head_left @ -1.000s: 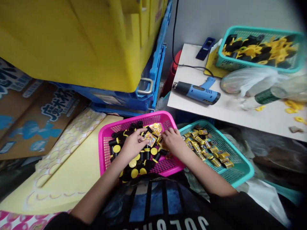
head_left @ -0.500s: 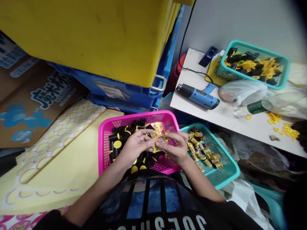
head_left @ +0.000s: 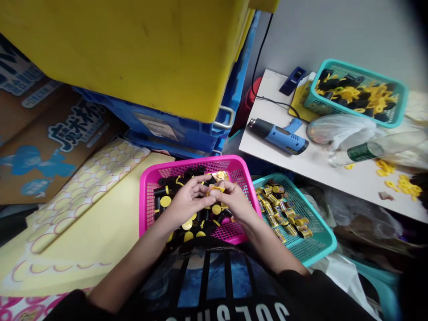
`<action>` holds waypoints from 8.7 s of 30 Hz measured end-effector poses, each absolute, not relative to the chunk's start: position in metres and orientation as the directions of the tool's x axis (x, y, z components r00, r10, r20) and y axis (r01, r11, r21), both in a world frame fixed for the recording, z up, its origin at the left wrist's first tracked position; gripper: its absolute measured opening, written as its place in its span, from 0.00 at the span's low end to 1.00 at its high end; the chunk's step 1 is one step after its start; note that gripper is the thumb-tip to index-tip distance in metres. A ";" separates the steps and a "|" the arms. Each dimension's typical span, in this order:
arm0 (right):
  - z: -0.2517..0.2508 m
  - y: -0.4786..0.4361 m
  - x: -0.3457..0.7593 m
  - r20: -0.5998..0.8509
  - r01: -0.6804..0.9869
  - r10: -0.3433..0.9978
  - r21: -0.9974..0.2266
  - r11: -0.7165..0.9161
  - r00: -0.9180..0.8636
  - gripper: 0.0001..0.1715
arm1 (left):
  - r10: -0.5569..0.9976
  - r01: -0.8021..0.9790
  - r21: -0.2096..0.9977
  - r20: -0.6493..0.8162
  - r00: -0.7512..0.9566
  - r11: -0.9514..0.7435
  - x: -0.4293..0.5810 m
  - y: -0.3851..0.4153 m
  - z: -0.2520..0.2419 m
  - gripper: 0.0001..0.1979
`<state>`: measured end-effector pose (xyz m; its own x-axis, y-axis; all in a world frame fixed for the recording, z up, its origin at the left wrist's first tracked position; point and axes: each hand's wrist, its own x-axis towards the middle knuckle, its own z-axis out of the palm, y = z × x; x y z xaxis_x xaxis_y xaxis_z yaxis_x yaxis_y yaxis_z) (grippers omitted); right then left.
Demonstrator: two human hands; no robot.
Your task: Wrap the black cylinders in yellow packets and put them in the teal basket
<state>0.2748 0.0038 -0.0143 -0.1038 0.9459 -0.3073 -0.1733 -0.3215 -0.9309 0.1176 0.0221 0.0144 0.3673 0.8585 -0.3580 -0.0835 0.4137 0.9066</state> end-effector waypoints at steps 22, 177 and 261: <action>-0.010 0.026 0.299 -0.179 -0.075 0.964 -0.977 -0.197 -0.196 0.18 | 0.948 0.102 0.943 -0.319 0.019 0.315 0.065 0.019 0.010 0.22; -0.029 0.056 0.294 -0.275 0.855 0.937 -0.517 0.045 -0.216 0.17 | 0.972 0.064 0.979 -0.182 -0.148 0.193 0.101 0.043 0.012 0.16; 0.012 0.000 0.302 -0.215 -0.460 0.974 -0.873 -0.162 0.065 0.21 | 0.943 -0.123 0.936 -0.319 0.090 0.328 0.105 0.004 -0.010 0.16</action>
<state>0.3023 -0.0003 0.0119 0.0652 0.9743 -0.2154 -0.4598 -0.1622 -0.8731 0.1053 0.0043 -0.0103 0.0896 0.9435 -0.3190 -0.1234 0.3284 0.9365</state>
